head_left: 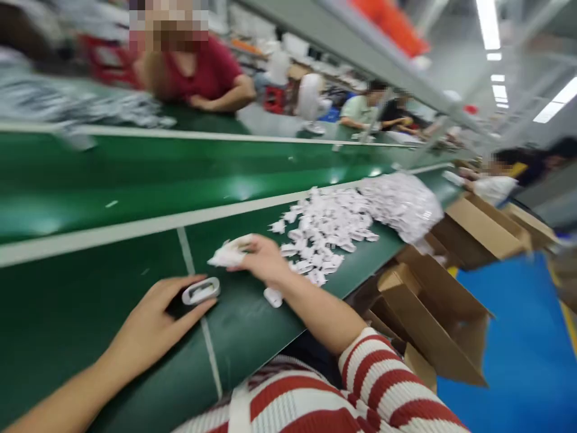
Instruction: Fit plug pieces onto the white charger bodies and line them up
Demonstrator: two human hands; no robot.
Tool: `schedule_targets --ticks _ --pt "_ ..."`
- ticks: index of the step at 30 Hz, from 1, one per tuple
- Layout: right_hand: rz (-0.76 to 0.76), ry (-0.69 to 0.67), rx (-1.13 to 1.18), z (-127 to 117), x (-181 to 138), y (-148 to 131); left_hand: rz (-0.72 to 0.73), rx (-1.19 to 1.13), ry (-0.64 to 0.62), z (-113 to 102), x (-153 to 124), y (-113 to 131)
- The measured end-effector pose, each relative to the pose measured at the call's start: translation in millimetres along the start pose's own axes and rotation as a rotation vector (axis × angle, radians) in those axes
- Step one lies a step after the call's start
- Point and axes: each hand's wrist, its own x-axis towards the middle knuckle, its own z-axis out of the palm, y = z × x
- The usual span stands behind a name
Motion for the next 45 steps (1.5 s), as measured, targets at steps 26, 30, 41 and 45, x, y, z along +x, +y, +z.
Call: schedule_targets --ticks 26,30,41,45 --pt "-0.206 -0.242 -0.24 21 -8 -2 0.084 -0.201 0.034 -6 -6 -26" --pt "-0.337 -0.129 -0.351 19 -9 0 -0.048 -0.2 0.101 -2 -3 -20" --pt "-0.136 -0.078 -0.417 16 -4 2 0.096 -0.253 0.028 -4 -9 -26" --pt "-0.277 -0.04 -0.501 21 -12 13 -0.009 -0.141 0.149 7 -10 -11"
